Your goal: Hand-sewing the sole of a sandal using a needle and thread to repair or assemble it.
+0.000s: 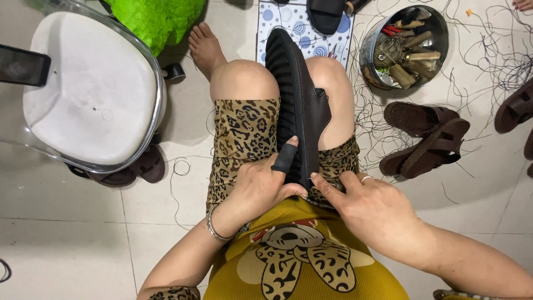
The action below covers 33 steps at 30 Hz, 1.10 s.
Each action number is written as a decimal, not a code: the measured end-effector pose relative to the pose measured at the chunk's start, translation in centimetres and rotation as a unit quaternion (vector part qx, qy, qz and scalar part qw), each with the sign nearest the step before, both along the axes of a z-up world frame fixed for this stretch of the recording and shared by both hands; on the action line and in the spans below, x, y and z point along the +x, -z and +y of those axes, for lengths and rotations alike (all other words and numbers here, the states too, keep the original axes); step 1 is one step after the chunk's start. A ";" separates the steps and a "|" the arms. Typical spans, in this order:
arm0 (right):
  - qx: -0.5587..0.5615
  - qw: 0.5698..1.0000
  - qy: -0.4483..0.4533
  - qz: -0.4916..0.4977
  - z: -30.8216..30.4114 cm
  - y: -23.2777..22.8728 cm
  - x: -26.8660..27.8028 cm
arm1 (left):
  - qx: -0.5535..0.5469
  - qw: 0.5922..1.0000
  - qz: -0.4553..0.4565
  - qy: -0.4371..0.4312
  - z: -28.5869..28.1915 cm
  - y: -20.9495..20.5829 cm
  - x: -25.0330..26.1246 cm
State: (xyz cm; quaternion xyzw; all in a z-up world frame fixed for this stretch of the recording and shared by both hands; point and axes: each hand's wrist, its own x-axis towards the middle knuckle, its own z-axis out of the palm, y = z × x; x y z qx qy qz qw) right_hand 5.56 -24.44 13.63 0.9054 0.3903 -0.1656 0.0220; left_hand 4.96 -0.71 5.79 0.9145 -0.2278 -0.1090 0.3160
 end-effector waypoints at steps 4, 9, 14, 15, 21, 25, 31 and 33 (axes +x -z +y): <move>0.113 0.986 0.084 0.093 -1.2 -0.3 0.6 | -0.076 0.996 0.036 -0.017 0.5 -0.7 0.5; 0.217 0.958 0.147 0.120 -2.4 0.8 0.1 | -0.100 0.994 0.044 -0.018 0.7 -0.7 0.7; 0.236 0.953 0.144 0.125 -2.1 2.1 -0.5 | -0.101 0.994 0.038 -0.016 0.6 -0.6 0.6; 0.237 0.953 0.144 0.125 -2.1 2.2 -0.5 | -0.101 0.994 0.037 -0.016 0.6 -0.5 0.7; 0.211 0.961 0.135 0.121 -1.9 2.1 -0.1 | -0.097 0.995 0.013 -0.013 0.5 -0.1 0.4; 0.220 0.956 0.132 0.143 -2.2 2.4 0.1 | -0.097 0.995 0.022 -0.010 0.5 0.0 0.4; 0.227 0.953 0.125 0.156 -2.5 2.9 0.3 | -0.095 0.995 0.024 -0.009 0.5 0.3 0.4; 0.224 0.955 0.122 0.155 -2.6 3.0 0.3 | -0.104 0.994 0.022 -0.010 0.5 0.4 0.3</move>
